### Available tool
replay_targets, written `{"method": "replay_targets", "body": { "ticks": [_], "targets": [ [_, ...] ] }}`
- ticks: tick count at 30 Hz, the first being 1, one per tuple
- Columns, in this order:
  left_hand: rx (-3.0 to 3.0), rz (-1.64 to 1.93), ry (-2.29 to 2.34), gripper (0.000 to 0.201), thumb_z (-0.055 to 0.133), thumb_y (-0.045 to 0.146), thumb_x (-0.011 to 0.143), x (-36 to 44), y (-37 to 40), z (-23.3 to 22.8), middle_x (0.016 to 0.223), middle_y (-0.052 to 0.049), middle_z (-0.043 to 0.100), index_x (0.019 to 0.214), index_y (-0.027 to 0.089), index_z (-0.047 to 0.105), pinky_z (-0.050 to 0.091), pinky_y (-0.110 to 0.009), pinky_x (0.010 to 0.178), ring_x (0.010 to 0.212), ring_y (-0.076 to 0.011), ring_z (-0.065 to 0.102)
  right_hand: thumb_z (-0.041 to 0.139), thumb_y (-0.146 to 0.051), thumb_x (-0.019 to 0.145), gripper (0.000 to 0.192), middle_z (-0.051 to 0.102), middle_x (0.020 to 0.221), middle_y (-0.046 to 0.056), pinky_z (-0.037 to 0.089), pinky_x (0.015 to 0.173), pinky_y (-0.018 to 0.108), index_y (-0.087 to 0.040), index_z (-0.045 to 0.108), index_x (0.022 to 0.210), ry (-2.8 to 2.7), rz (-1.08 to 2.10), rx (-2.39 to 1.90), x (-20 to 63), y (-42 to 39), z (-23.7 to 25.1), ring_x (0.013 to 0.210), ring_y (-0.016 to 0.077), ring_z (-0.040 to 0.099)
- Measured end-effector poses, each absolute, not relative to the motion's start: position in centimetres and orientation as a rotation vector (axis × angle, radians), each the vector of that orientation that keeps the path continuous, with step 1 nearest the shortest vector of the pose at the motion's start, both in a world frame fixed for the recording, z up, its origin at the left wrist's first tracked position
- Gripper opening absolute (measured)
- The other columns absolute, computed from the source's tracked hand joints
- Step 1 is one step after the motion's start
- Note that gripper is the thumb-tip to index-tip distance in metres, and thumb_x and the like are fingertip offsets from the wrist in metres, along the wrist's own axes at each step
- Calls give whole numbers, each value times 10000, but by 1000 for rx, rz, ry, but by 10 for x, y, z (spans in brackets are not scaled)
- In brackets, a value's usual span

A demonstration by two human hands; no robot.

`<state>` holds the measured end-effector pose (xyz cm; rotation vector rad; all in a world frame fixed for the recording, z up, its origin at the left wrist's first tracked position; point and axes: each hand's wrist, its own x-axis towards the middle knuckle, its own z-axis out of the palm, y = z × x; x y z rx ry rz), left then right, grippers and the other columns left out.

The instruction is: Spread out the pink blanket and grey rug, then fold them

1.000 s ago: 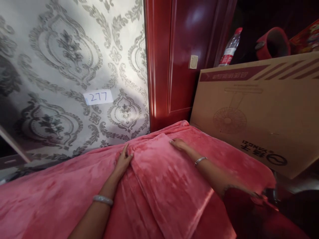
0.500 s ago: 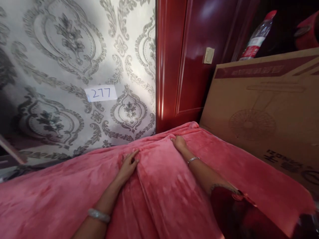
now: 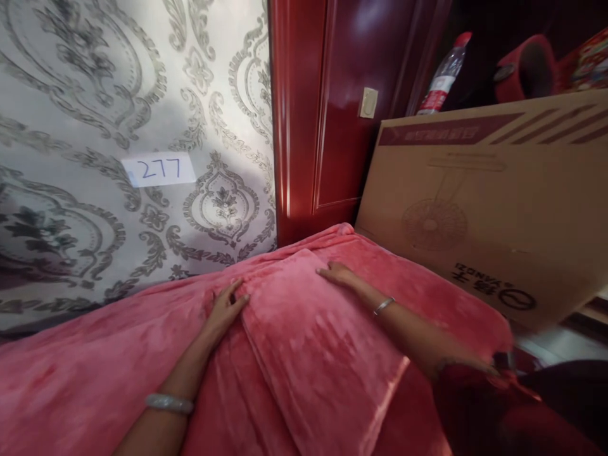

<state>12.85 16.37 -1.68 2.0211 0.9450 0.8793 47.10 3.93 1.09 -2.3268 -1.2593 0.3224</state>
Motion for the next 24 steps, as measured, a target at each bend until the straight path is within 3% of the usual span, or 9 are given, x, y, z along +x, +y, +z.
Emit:
{"method": "replay_targets", "body": {
  "ticks": [7,13,20,24],
  "targets": [
    [2117,924,939,599,576,336,754,129,171,-23,1427,-123,575,1325,159,601,305,-465,1197,1383,-280,461,599,-394,929,374,675,1200,136,461,934,328,-141,652,1198,-1304,267,-2256,458,13,-1,1113,264,618],
    [2116,897,935,615,579,390,747,130,171,-17,1443,-118,560,1320,168,596,307,-469,1196,1389,-290,453,629,-449,892,415,689,1182,129,490,900,325,-147,672,1174,-1288,378,-2203,463,-8,13,1060,264,640],
    [2169,917,930,691,617,502,708,133,179,-19,1422,-147,570,1306,156,601,318,-493,1185,1361,-329,473,769,-494,734,604,647,1295,135,515,933,383,-168,672,1234,-1207,545,-2157,474,-116,12,1111,318,632],
    [2224,950,945,606,620,434,719,136,181,-21,1381,-121,602,1275,192,617,317,-497,1189,1355,-321,481,682,-465,802,506,662,1280,96,522,935,361,-176,677,1218,-1192,565,-2036,467,-145,0,1100,284,642]
  ]
}}
